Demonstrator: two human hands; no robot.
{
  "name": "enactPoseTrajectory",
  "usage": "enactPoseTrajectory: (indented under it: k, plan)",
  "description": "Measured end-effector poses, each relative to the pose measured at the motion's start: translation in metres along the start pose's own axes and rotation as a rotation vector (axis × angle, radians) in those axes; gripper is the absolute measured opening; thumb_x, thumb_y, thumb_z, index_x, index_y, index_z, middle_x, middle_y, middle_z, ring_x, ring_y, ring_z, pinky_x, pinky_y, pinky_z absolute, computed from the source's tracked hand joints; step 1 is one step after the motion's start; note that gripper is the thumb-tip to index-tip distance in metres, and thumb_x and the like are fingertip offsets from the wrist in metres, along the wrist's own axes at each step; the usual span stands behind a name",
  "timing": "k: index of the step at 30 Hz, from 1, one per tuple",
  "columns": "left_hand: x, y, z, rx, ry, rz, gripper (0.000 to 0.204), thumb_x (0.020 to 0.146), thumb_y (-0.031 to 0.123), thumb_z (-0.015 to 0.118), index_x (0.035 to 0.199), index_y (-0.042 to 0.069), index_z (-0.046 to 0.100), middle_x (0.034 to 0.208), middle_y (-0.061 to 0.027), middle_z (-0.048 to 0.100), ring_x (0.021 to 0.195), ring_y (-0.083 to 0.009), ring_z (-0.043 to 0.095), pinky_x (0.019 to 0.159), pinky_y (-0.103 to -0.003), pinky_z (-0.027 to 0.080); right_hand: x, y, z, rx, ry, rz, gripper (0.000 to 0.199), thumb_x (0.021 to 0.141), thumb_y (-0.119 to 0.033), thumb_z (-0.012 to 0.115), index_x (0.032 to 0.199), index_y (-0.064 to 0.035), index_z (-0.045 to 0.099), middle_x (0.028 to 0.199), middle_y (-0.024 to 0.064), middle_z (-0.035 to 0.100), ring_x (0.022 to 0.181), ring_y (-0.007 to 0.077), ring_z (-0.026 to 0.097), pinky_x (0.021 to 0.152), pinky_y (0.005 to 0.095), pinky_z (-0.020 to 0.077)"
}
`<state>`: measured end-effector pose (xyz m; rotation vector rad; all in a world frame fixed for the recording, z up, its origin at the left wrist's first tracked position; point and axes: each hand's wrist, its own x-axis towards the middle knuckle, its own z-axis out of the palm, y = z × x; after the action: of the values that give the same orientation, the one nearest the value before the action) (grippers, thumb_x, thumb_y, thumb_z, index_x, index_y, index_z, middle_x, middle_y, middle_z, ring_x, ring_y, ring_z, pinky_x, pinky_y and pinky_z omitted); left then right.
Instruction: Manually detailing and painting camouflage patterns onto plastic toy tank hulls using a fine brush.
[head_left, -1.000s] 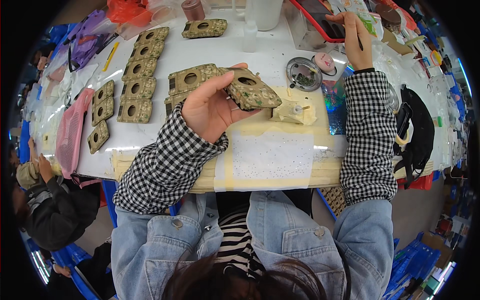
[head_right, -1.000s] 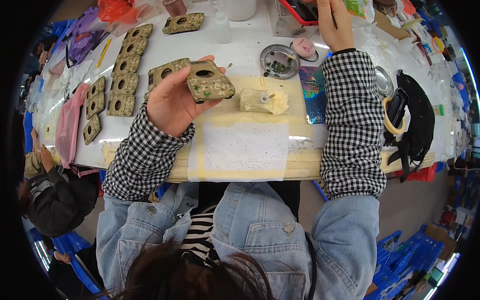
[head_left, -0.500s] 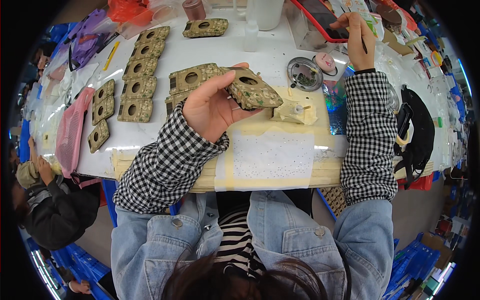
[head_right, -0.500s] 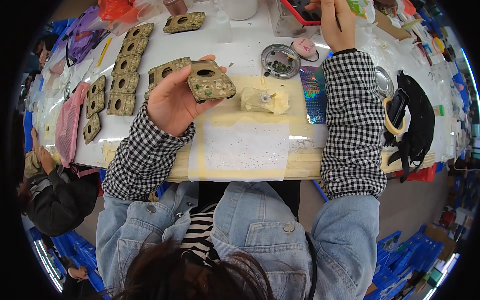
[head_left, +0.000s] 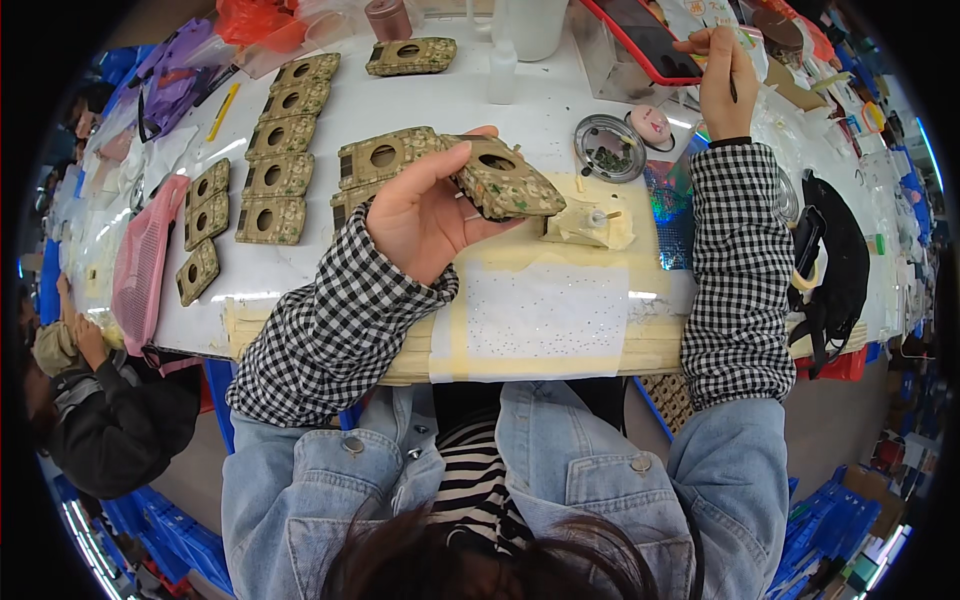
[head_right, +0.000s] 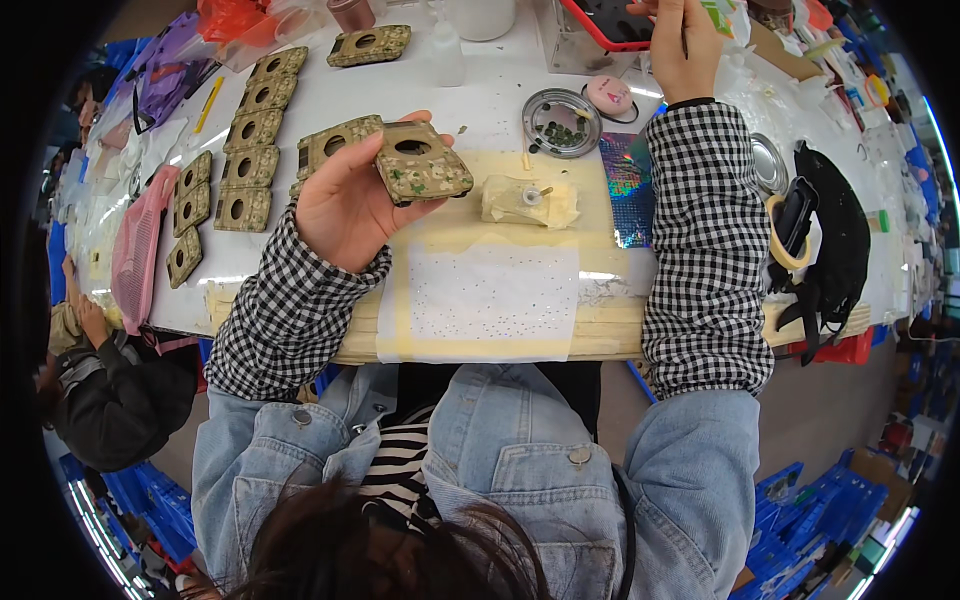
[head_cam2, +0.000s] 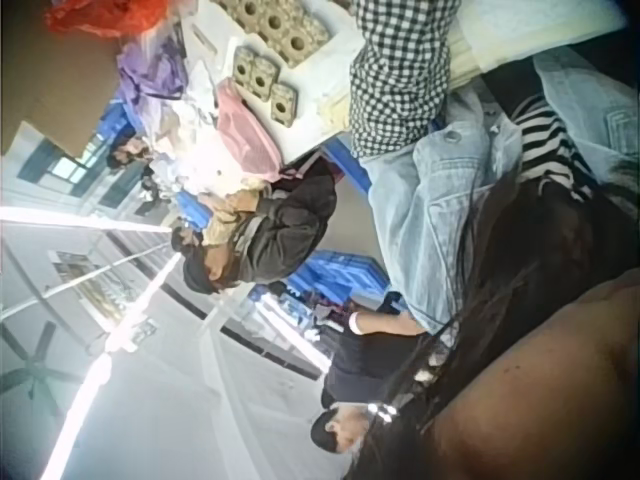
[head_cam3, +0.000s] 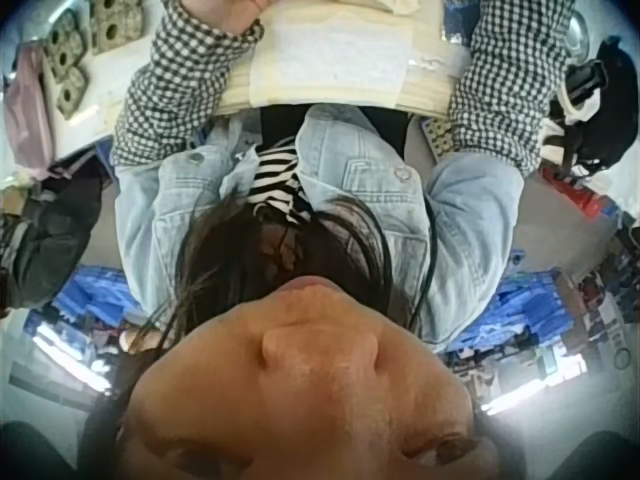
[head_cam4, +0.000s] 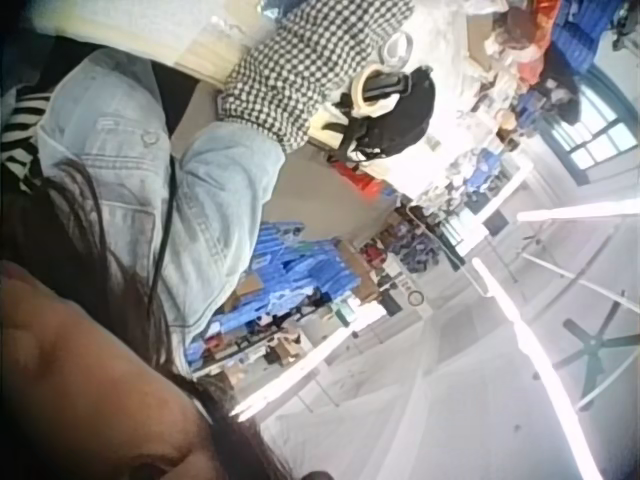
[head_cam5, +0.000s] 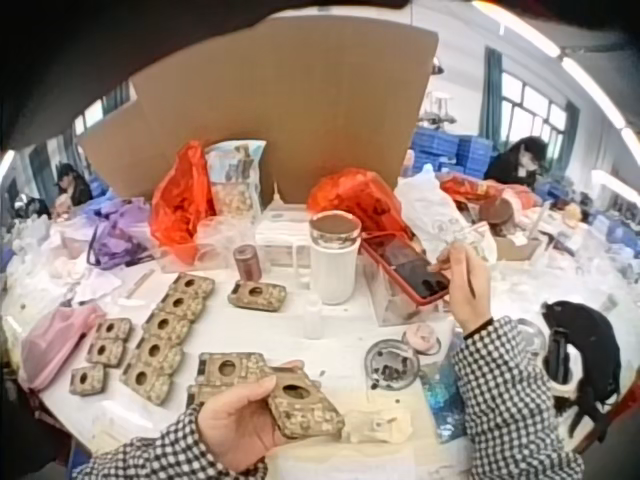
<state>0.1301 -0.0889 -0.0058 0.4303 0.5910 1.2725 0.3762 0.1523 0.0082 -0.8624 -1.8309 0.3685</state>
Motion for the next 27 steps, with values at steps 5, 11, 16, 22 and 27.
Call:
enactPoseTrajectory:
  k: [5,11,16,22,27]
  plan:
    - [0.001,0.000,0.001,0.003,-0.006,0.000,0.050,0.093,0.024,0.042,0.133,-0.004,0.030,0.127,-0.0240,0.043,0.117,-0.0309,0.049,0.096,-0.043,0.045,0.001,0.003,-0.002,-0.009,0.002,-0.022,0.045,0.098,-0.036,0.032,0.090,-0.0010,0.058,0.083,0.0095,0.068,0.082,0.0129,0.059,0.080,0.0265,0.0414]
    - [0.000,0.000,0.002,-0.006,-0.002,-0.002,0.050,0.093,0.023,0.042,0.133,-0.004,0.030,0.128,-0.0240,0.043,0.118,-0.0306,0.047,0.096,-0.043,0.045,-0.001,0.002,-0.001,0.091,-0.040,0.042,0.044,0.099,-0.035,0.031,0.092,-0.0003,0.057,0.086,0.0103,0.066,0.088,0.0166,0.062,0.082,0.0276,0.0424]
    - [0.001,0.000,0.000,0.000,-0.011,-0.003,0.050,0.093,0.024,0.042,0.133,-0.004,0.030,0.128,-0.0239,0.043,0.118,-0.0303,0.048,0.096,-0.043,0.046,-0.002,0.000,0.000,0.145,-0.103,0.015,0.043,0.099,-0.033,0.031,0.094,0.0009,0.057,0.092,0.0120,0.065,0.093,0.0194,0.062,0.088,0.0299,0.0423]
    - [0.000,0.001,0.002,-0.006,-0.009,-0.010,0.050,0.093,0.024,0.042,0.133,-0.003,0.030,0.128,-0.0230,0.043,0.117,-0.0299,0.048,0.096,-0.042,0.046,-0.003,-0.010,0.005,0.148,-0.190,-0.061,0.043,0.100,-0.032,0.029,0.095,0.0018,0.056,0.097,0.0139,0.064,0.098,0.0203,0.060,0.093,0.0322,0.0405]
    - [0.000,0.001,0.001,0.004,0.008,-0.011,0.049,0.093,0.024,0.042,0.133,-0.003,0.031,0.127,-0.0226,0.044,0.116,-0.0295,0.050,0.094,-0.041,0.047,-0.003,-0.016,0.004,0.128,-0.209,-0.063,0.044,0.100,-0.032,0.028,0.095,0.0018,0.056,0.099,0.0146,0.064,0.097,0.0197,0.060,0.093,0.0321,0.0403]
